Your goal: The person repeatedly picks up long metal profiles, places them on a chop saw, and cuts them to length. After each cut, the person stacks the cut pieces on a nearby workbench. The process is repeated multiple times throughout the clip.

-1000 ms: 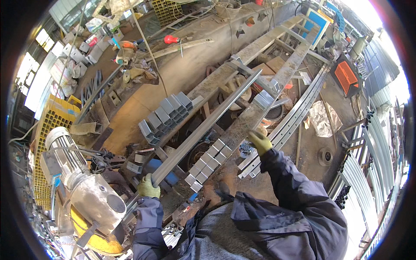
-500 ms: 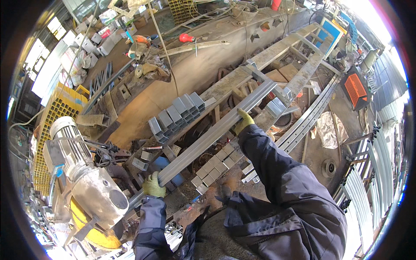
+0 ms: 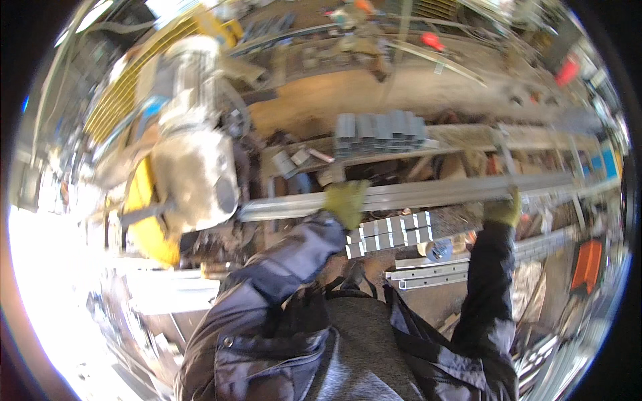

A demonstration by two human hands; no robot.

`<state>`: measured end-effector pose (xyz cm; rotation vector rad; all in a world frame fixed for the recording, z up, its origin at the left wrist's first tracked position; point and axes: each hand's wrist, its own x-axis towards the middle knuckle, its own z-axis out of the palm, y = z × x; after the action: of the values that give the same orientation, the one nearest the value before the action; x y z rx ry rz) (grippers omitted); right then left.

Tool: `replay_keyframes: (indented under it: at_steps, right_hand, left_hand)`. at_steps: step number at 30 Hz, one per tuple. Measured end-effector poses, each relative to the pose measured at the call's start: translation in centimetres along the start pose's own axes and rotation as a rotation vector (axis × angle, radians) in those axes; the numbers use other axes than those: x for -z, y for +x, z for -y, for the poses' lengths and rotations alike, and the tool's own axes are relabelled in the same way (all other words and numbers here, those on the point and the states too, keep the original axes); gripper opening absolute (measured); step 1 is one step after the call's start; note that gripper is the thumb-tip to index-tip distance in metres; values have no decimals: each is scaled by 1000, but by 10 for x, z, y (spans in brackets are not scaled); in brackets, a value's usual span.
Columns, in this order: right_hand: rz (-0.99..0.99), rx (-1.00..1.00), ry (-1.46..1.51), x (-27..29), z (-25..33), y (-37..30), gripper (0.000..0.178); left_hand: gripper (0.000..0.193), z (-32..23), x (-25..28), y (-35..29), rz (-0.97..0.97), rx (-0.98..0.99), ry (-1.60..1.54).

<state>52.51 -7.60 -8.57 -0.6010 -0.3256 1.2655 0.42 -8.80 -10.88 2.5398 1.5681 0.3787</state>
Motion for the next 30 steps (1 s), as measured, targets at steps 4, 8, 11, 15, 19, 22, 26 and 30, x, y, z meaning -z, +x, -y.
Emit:
replay_keyframes:
  at_steps: [4,8,11,15,19,22,26,30]
  right_hand:
    - [-108,34,-81,1,-1,-49,55]
    - [-232,40,-10,10,17,-102,60]
    - [-257,99,4,27,35,-144,68]
    - [-386,205,45,57,44,-213,66]
    - [-452,292,52,74,36,-294,63]
    - [-417,324,25,65,17,-385,59]
    - [-866,504,240,34,-21,-488,46]
    - [-1061,706,379,-12,-54,-588,33]
  left_hand:
    - [76,-81,37,29,142,-65,110]
    - [67,-130,62,28,80,-175,139]
    - [63,-145,74,12,7,-292,166]
    - [61,-158,91,-14,34,-394,119]
    - [60,-163,97,-50,-61,-517,82]
    - [49,-147,94,-91,-331,-619,-99]
    - [44,-88,100,-132,-607,-589,-75]
    - [80,-12,149,-139,-150,-797,-109]
